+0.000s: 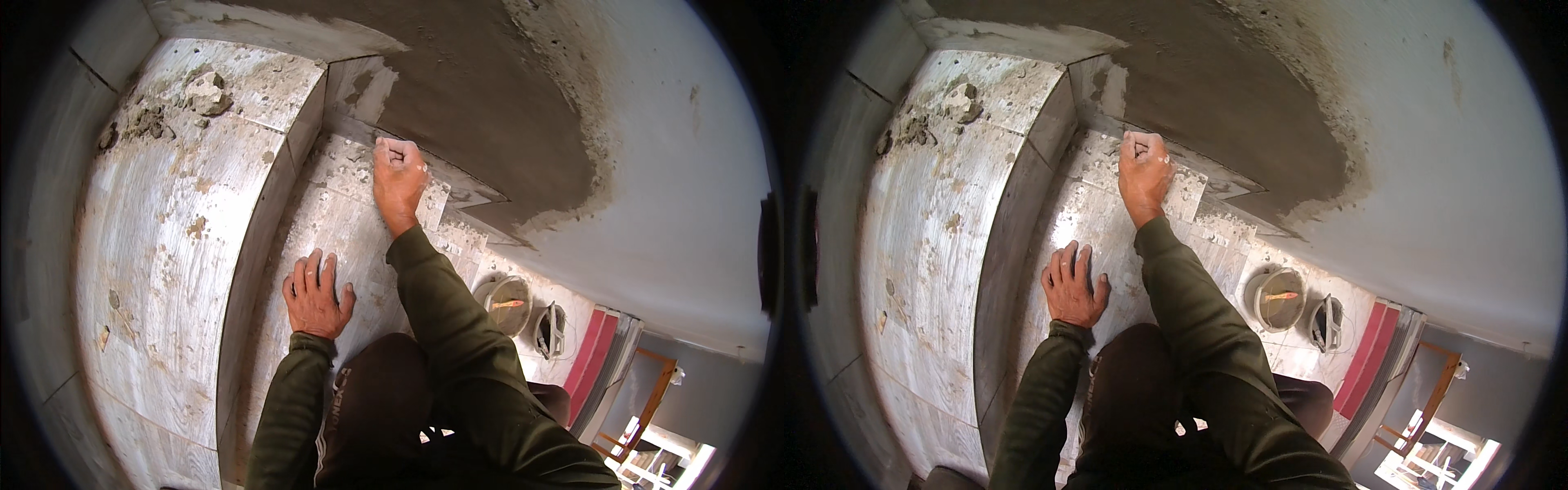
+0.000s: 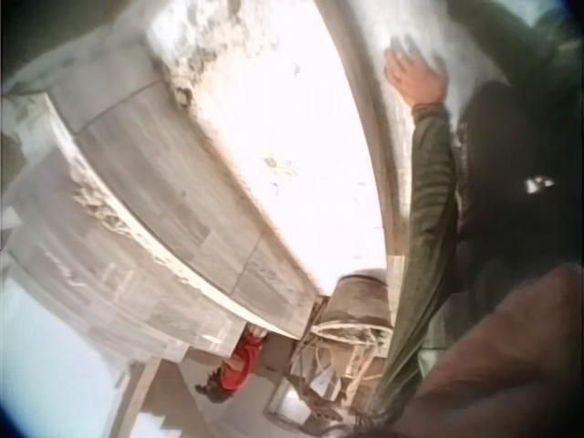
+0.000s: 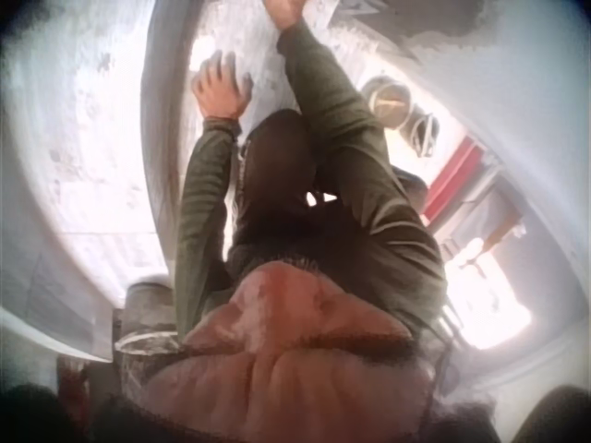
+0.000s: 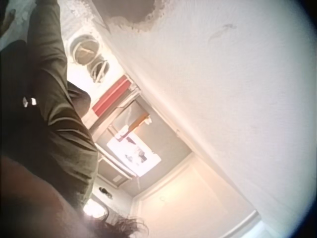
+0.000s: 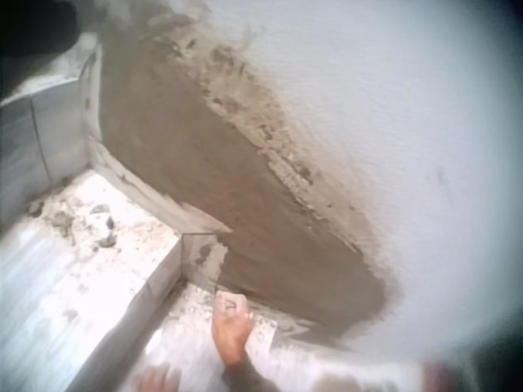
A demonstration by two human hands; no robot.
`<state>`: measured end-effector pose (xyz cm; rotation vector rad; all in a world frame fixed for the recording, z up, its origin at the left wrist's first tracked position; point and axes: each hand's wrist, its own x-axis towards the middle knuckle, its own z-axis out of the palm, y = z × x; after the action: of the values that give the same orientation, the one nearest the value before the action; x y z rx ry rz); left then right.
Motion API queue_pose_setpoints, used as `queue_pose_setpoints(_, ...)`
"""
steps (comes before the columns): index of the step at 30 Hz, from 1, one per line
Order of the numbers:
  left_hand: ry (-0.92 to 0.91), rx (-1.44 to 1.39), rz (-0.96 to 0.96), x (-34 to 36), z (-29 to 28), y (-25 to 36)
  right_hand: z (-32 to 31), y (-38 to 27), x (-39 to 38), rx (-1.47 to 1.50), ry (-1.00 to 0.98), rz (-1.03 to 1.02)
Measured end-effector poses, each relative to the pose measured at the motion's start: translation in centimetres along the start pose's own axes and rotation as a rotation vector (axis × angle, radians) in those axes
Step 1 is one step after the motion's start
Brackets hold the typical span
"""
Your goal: The person applies grout to the gaps between tiles on a set of stairs. The person uses a small spatula or tool to press material into the crevices and then smooths it along the edges of the tiles.
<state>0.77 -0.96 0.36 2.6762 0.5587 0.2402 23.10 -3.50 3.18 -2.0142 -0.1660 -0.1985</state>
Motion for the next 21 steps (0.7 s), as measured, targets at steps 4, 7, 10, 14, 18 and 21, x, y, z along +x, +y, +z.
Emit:
queue_pose_setpoints(4,-0.012,0.004,-0.006,-0.1,0.1,0.0,0.4,0.3,0.2,0.005,0.006,0.008)
queue_pose_setpoints(7,-0.012,0.009,-0.005,0.0,0.1,0.0,0.7,0.2,0.4,-0.018,0.027,-0.001)
queue_pose_setpoints(10,-0.01,-0.006,0.003,0.0,0.2,0.1,0.6,0.3,0.4,-0.009,0.051,-0.011)
queue_pose_setpoints(14,-0.002,0.016,0.011,-0.1,0.2,-0.1,1.0,-0.1,0.3,-0.014,0.082,-0.02)
queue_pose_setpoints(18,-0.029,0.005,0.006,0.0,0.1,0.1,0.7,-0.1,0.3,-0.053,0.083,-0.032)
queue_pose_setpoints(21,-0.036,0.015,0.008,0.1,0.2,0.4,0.4,0.7,0.5,-0.049,0.097,-0.047)
